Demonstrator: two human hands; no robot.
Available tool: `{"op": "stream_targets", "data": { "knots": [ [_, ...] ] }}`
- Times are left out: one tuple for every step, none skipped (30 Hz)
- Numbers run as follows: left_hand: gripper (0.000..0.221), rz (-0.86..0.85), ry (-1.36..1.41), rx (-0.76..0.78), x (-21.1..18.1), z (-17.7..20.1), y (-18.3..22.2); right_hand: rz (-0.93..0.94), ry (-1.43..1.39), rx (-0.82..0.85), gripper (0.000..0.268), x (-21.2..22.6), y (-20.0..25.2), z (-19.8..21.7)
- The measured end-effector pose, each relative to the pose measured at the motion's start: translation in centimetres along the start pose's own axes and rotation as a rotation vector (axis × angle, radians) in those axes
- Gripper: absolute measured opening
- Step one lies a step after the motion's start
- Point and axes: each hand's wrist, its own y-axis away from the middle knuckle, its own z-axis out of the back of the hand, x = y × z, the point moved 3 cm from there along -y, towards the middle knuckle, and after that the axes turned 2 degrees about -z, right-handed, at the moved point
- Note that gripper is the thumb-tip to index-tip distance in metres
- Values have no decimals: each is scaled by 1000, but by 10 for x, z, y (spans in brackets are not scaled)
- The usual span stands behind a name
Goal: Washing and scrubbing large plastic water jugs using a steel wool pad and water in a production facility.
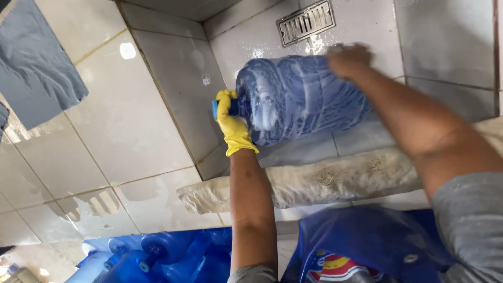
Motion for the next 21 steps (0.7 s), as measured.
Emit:
{"op": "stream_targets", "data": {
  "knots": [
    [21, 11, -85, -215, 1, 6, -5, 379, 80, -183, 62, 41, 22, -3],
    [29, 29, -184, -418, 2, 13, -10, 740, 150, -371, 41, 77, 52, -12],
    [29, 42, -201, -406, 3, 23, -7, 718, 139, -373, 41, 83, 117, -12],
    [21, 67, -192, -360, 4, 24, -10, 842, 42, -270, 49, 100, 177, -1],
    [15, 91, -184, -314, 5, 24, -13, 964, -55, -163, 64, 113, 243, 9],
    [15, 87, -186, -319, -6, 8, 12, 967, -57, -158, 64, 125, 225, 23],
    [21, -65, -239, 16, -20, -17, 34, 825, -306, -138, 67, 134, 202, 39],
    [28, -216, -283, 352, -30, -44, 61, 673, -544, -119, 75, 141, 179, 56],
    [28, -217, -282, 347, -23, -46, 55, 674, -542, -114, 75, 147, 156, 43],
    [24, -220, -213, 255, -18, -44, 47, 745, -383, -130, 50, 156, 136, 28],
    [21, -223, -144, 162, -13, -43, 39, 813, -222, -144, 31, 165, 116, 13],
    [21, -229, -139, 163, -5, -37, 26, 819, -219, -147, 31, 159, 150, 18],
    [20, -222, -184, 34, 3, -28, 11, 1002, 7, -273, 32, 157, 189, 23],
    [19, -209, -243, -100, 7, -11, 0, 1169, 230, -391, 34, 153, 232, 19],
    [19, -208, -251, -103, -6, -17, 21, 1168, 222, -385, 34, 140, 212, 11],
    [12, -181, -371, -57, -17, -33, 35, 1126, -68, -473, 35, 128, 186, 17],
    [8, -154, -491, -13, -26, -47, 50, 1070, -358, -550, 36, 116, 159, 22],
    [8, -154, -499, -18, -16, -25, 33, 1068, -365, -543, 36, 90, 173, 14],
    [13, -118, -272, -120, -4, 0, 16, 1138, -296, -661, 42, 65, 188, 7],
    [23, -80, -35, -214, 12, 20, -4, 1206, -218, -787, 58, 39, 200, 4],
    [23, -80, -34, -214, 12, 17, -11, 1206, -216, -787, 58, 38, 194, -3]
  ]
}}
